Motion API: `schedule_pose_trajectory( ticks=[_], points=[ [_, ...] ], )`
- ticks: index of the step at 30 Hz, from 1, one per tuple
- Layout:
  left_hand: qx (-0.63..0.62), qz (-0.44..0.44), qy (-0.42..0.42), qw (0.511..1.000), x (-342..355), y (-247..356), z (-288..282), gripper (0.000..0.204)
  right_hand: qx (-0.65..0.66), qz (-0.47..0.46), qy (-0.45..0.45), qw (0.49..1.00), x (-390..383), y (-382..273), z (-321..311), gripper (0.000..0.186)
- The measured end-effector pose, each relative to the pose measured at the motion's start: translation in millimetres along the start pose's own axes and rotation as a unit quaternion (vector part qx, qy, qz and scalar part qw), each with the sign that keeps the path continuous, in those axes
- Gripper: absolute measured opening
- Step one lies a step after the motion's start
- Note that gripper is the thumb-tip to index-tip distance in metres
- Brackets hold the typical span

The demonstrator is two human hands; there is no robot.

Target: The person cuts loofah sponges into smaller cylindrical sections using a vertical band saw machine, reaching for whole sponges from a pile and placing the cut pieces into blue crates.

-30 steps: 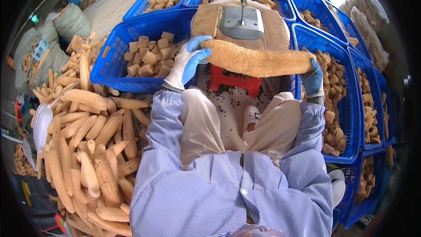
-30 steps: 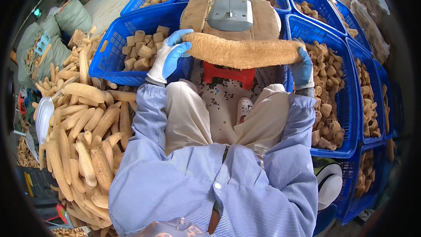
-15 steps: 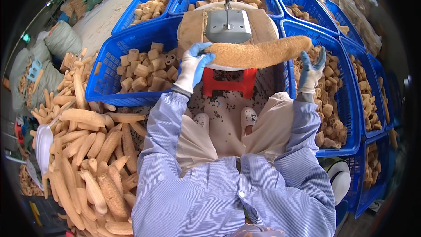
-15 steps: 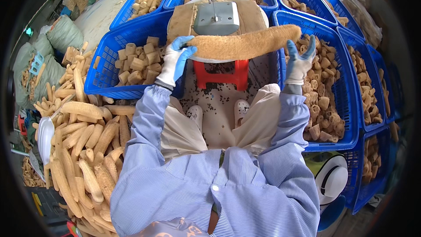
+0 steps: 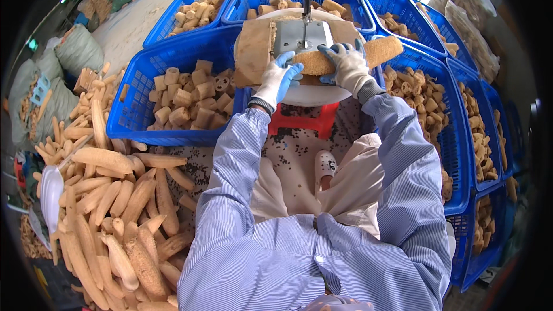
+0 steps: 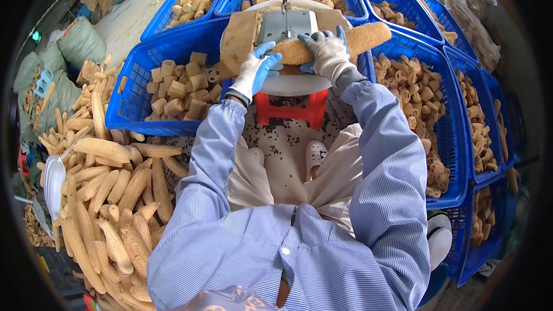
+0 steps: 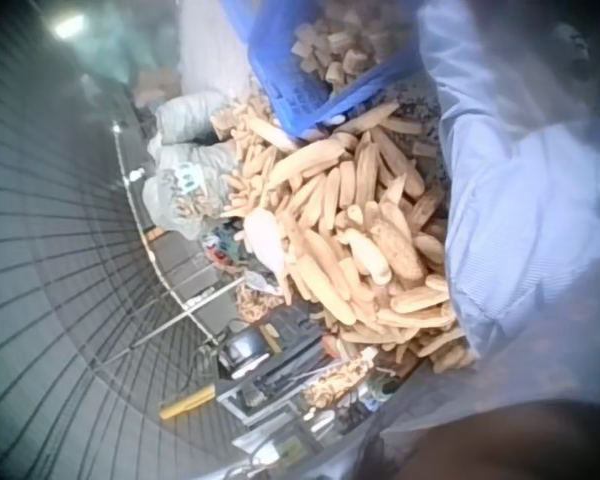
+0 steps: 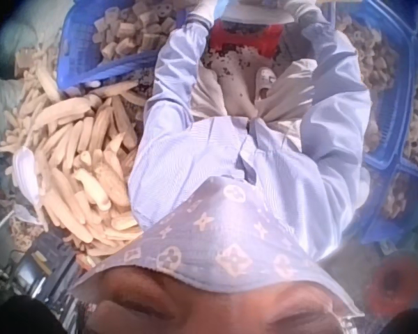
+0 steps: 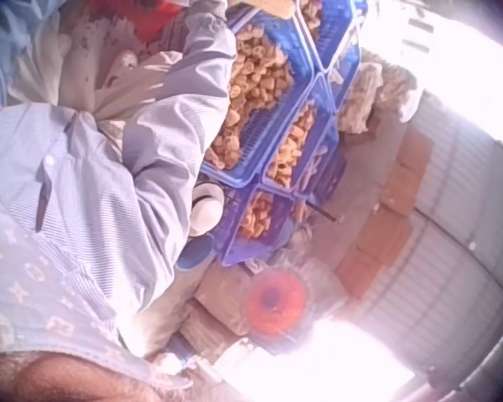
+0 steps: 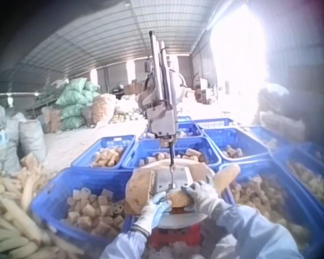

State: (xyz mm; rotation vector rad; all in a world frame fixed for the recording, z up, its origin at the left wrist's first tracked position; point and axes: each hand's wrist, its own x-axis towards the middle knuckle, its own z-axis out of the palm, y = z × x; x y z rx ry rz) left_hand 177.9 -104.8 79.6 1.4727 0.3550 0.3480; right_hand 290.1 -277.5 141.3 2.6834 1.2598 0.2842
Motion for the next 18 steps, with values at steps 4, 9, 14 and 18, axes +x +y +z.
schedule_pose_trajectory(
  ticks=[4,9,14,18],
  points=[
    [0.033,-0.006,0.042,0.999,24,5,3,0.046,0.011,-0.004,0.037,0.999,22,3,11,0.077],
    [0.015,0.015,0.075,0.997,64,0,3,0.031,0.041,0.027,0.021,0.999,38,4,7,0.078],
    [-0.008,0.021,0.078,0.997,95,-8,0,0.021,0.038,0.044,0.031,0.998,53,5,5,0.075],
    [-0.005,0.016,0.084,0.996,114,-7,2,0.017,0.046,0.079,0.000,0.996,72,12,11,0.078]
  ],
)
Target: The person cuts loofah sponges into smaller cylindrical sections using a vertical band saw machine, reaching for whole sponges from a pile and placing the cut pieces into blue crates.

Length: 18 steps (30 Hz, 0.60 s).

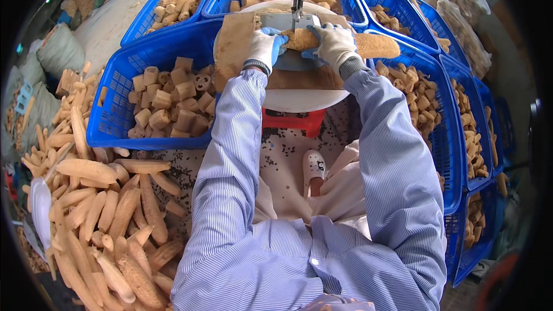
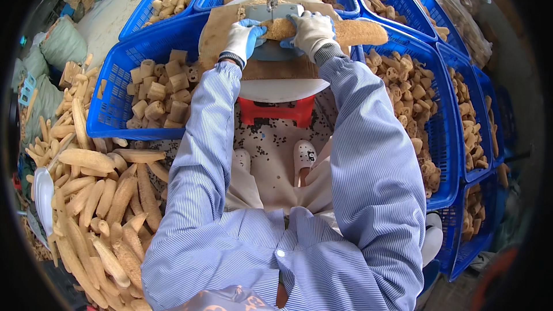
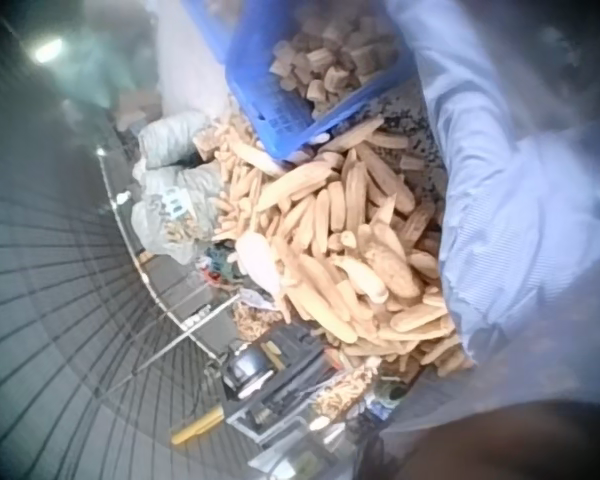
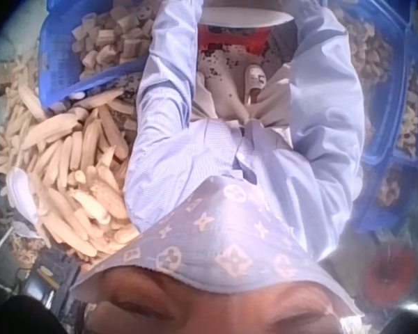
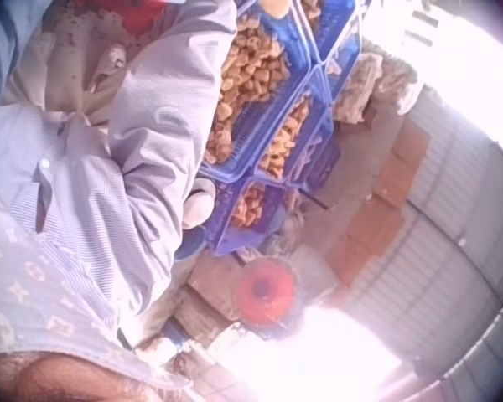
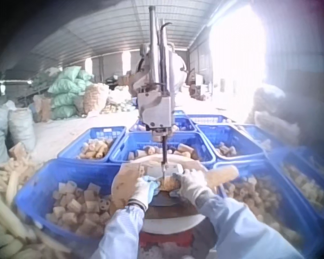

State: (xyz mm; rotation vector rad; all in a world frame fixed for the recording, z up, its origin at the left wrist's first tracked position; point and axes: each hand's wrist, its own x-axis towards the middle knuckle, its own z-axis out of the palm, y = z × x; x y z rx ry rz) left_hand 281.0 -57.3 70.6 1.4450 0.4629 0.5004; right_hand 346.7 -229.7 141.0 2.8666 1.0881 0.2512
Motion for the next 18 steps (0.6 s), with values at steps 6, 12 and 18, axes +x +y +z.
schedule_pose_trajectory(
  ticks=[6,12,18],
  points=[
    [0.122,0.122,0.107,0.979,59,-24,-12,0.027,-0.037,0.022,-0.016,0.999,33,-13,-12,0.081],
    [-0.072,0.069,0.198,0.975,-2,-22,-33,0.031,0.106,-0.063,-0.023,0.992,2,46,-13,0.081],
    [-0.151,0.155,0.063,0.974,-132,-30,77,0.035,0.429,-0.158,-0.118,0.881,-88,188,-69,0.067]
  ],
)
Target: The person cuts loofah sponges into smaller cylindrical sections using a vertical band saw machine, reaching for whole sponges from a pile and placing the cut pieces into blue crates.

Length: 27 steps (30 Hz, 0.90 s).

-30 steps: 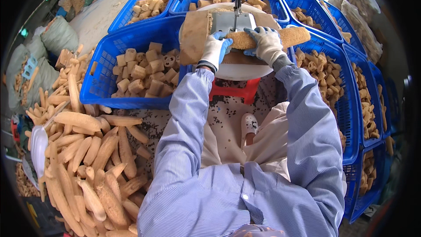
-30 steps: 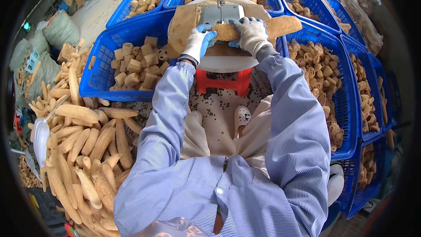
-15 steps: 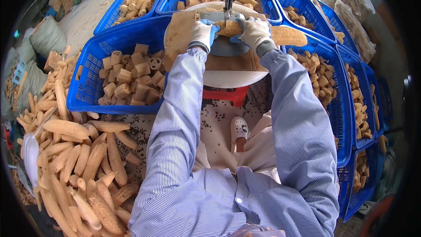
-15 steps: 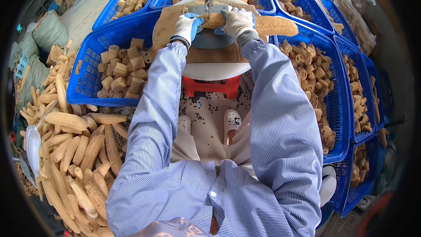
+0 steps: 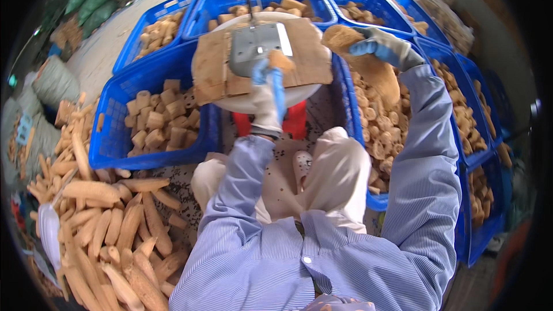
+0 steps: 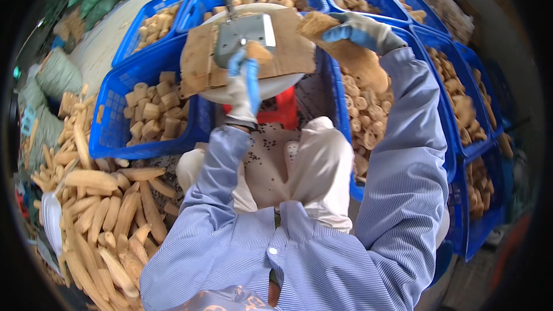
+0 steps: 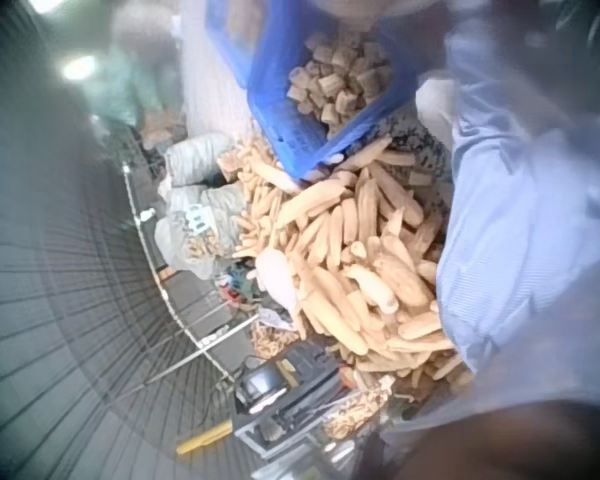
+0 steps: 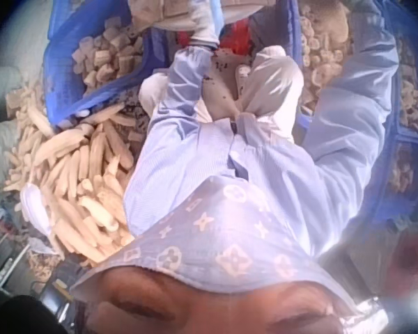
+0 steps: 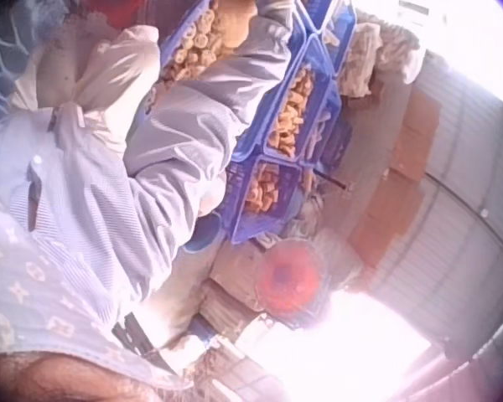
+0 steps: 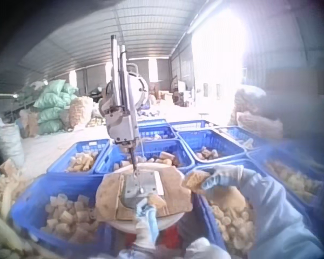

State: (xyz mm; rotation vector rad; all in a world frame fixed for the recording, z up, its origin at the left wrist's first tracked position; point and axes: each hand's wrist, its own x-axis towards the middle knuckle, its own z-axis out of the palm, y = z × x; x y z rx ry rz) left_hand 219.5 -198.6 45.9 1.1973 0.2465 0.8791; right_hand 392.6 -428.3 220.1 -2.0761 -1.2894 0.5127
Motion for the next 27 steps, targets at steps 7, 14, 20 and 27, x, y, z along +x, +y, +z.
schedule_pose_trajectory(
  ticks=[7,14,20,27],
  points=[
    [0.065,-0.336,-0.553,0.759,-131,-15,149,0.037,0.071,0.169,0.044,0.982,-176,-29,-33,0.075],
    [-0.158,-0.301,-0.412,0.845,-117,63,142,0.092,-0.277,0.091,0.222,0.930,-210,-29,58,0.088],
    [-0.097,-0.267,-0.336,0.898,-111,87,107,0.078,-0.416,0.076,0.323,0.847,-177,-47,121,0.094],
    [0.000,-0.291,-0.243,0.925,-86,95,50,0.042,-0.436,0.051,0.243,0.865,-131,-78,133,0.098]
  ],
)
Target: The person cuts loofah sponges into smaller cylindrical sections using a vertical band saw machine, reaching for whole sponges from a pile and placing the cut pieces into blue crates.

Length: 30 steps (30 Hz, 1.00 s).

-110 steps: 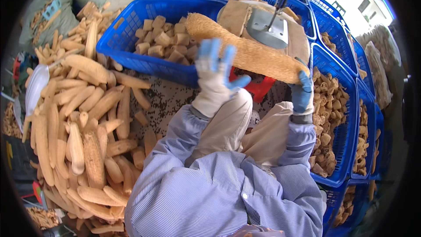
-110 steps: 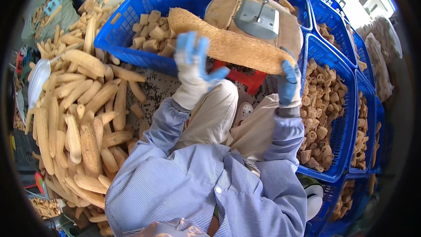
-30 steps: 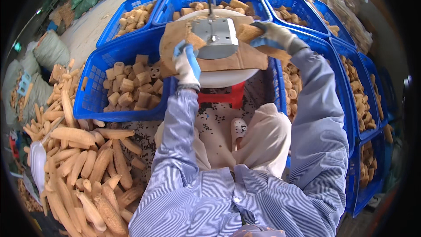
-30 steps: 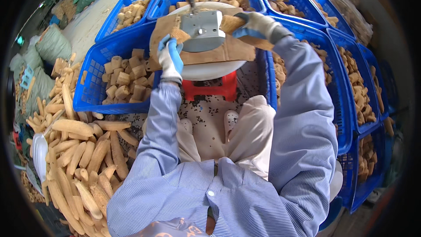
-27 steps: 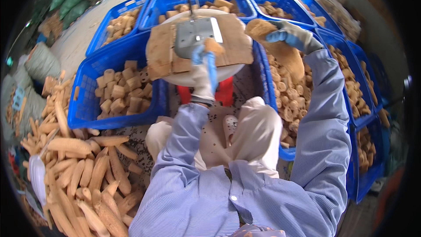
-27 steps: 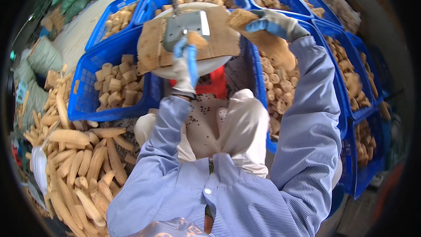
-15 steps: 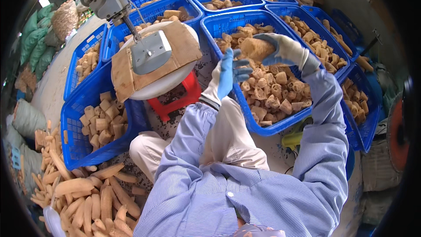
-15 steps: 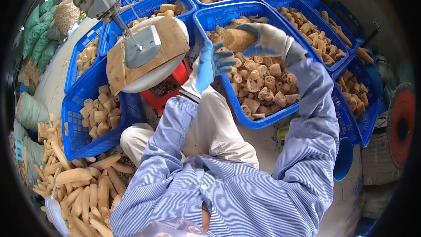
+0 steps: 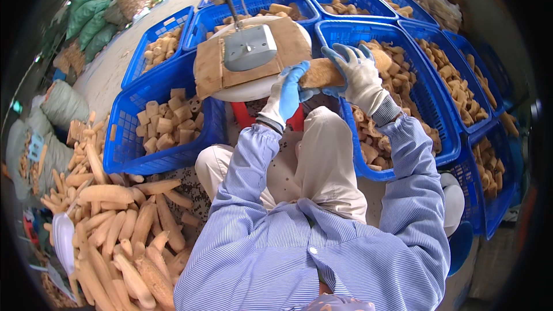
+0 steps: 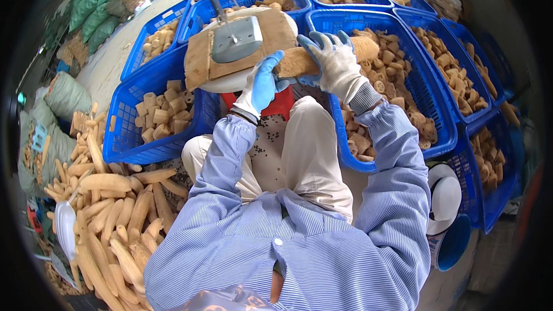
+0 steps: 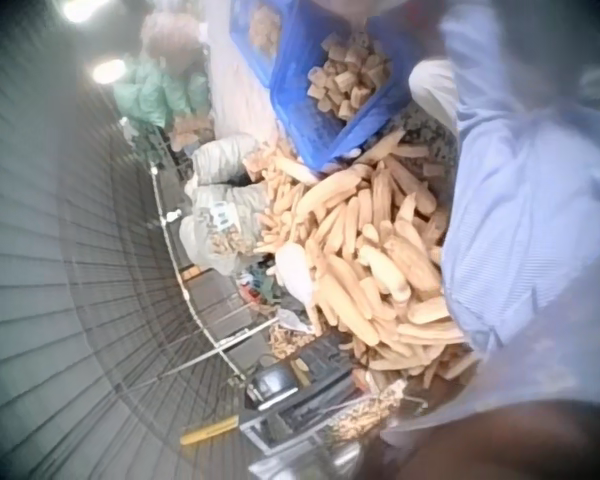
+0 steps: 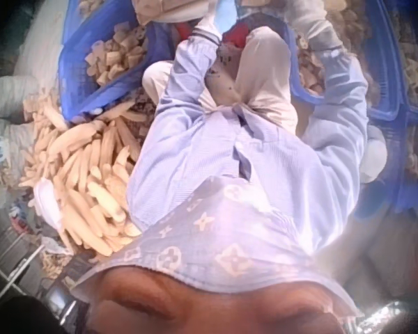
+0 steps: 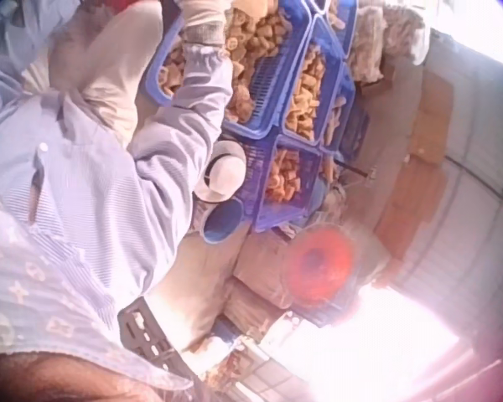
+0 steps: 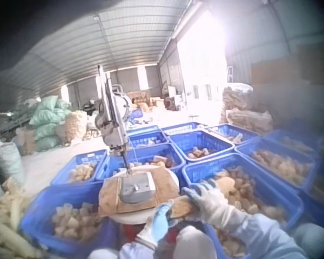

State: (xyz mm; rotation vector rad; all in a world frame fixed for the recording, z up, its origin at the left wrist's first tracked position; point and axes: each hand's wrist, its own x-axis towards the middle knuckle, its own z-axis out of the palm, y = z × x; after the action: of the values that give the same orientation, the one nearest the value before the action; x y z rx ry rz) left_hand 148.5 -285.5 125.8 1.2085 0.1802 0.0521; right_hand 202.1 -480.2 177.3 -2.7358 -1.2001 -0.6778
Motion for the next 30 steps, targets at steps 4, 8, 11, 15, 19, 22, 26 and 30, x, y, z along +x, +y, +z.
schedule_pose_trajectory(
  ticks=[4,8,11,15,19,22,26,30],
  points=[
    [-0.126,-0.068,0.018,0.990,5,1,-35,0.047,-0.055,-0.035,-0.098,0.993,34,-26,-12,0.098],
    [-0.081,-0.015,0.037,0.996,-2,-2,-68,0.053,0.262,-0.067,-0.148,0.951,82,-10,-4,0.087],
    [-0.024,0.112,0.132,0.985,-20,-2,-67,0.050,0.292,-0.047,-0.258,0.920,127,7,31,0.087],
    [0.017,0.198,0.139,0.970,8,-6,-102,0.029,0.241,-0.080,-0.329,0.909,174,-16,51,0.089],
    [0.054,0.213,0.198,0.955,47,-13,-132,0.012,0.197,-0.059,-0.358,0.911,208,-34,64,0.084],
    [0.156,0.204,0.281,0.925,75,-22,-158,0.009,0.124,-0.046,-0.365,0.922,225,-51,83,0.082],
    [0.229,0.194,0.328,0.896,87,-30,-177,0.007,-0.033,-0.079,-0.264,0.961,202,-93,90,0.084],
    [0.222,0.174,0.307,0.909,100,-29,-185,0.011,0.011,-0.021,-0.279,0.960,210,-85,108,0.084]
  ],
)
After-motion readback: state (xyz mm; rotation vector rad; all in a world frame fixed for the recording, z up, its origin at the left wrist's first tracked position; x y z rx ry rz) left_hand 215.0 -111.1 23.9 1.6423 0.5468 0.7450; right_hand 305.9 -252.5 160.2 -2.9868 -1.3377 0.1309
